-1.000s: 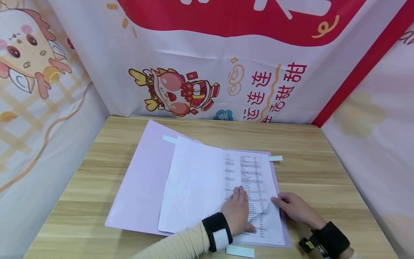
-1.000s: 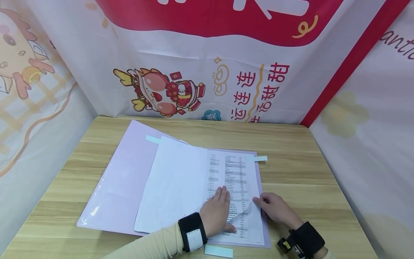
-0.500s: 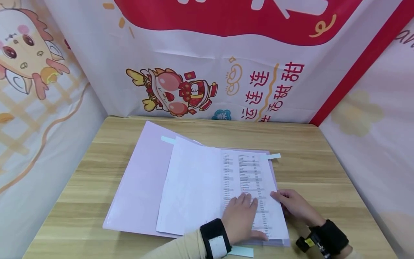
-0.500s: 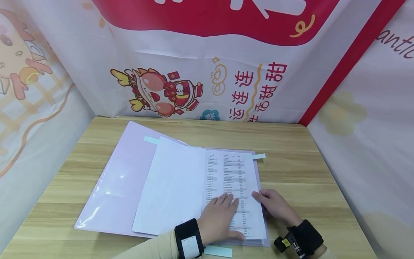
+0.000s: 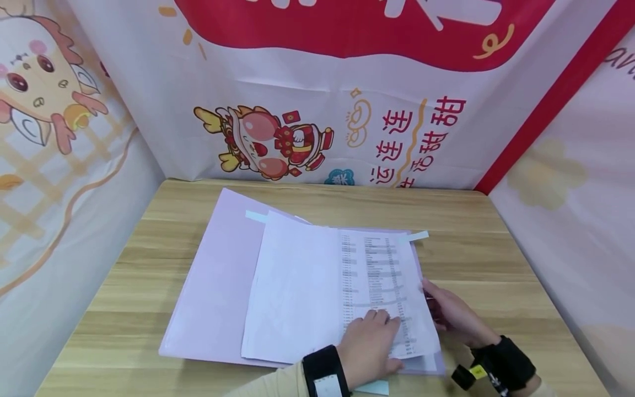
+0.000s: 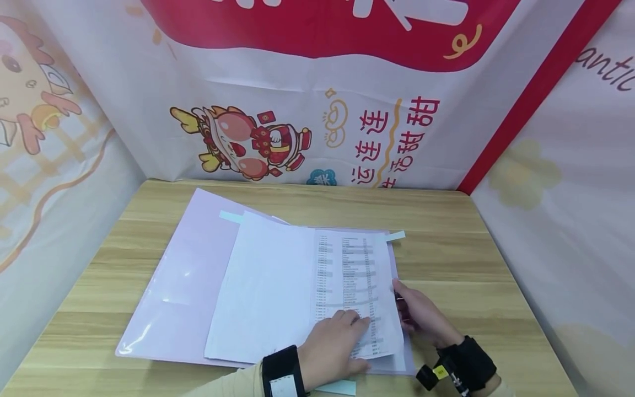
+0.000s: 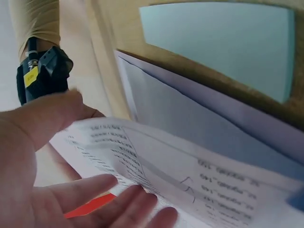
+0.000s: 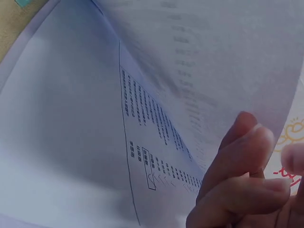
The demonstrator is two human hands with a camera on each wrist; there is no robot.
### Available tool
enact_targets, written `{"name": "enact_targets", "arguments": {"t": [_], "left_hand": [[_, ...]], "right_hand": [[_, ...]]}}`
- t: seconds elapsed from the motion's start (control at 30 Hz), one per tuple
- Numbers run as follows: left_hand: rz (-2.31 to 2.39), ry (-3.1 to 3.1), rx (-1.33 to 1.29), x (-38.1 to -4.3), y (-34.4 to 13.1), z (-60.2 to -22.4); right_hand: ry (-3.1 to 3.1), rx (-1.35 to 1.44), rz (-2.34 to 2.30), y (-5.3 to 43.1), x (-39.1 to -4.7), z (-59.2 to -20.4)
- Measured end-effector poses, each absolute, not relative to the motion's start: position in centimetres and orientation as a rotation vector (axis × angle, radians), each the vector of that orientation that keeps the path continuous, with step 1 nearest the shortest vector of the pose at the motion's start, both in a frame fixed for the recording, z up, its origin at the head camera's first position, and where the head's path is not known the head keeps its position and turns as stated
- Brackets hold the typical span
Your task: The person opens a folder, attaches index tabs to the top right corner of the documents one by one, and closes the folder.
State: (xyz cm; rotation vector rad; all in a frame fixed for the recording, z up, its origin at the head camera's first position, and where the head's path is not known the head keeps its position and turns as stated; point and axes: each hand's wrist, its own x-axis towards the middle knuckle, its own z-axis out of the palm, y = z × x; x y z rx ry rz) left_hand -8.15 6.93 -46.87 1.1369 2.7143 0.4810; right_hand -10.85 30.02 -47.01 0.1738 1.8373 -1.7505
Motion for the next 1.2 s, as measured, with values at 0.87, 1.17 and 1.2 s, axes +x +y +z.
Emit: {"name": "enact_targets", "arguments": {"t": [0.87,1.17,1.2], "left_hand": [[1.478,2.484,0.496,-10.6,-0.8,-43.8],[1.464,2.545,0.403,-10.4,-4.5,-43.3],[1.453,2.557,0.391,-10.3,-4.9,-43.3]], "right_hand": [[1.717,0.081,-1.803,30.3,-12.2,-46.5],[1.827,0.030,-1.739,30.1,-12.7,-45.7],[1.854,0.029,-1.717,30.2,-12.7,-45.5]]}}
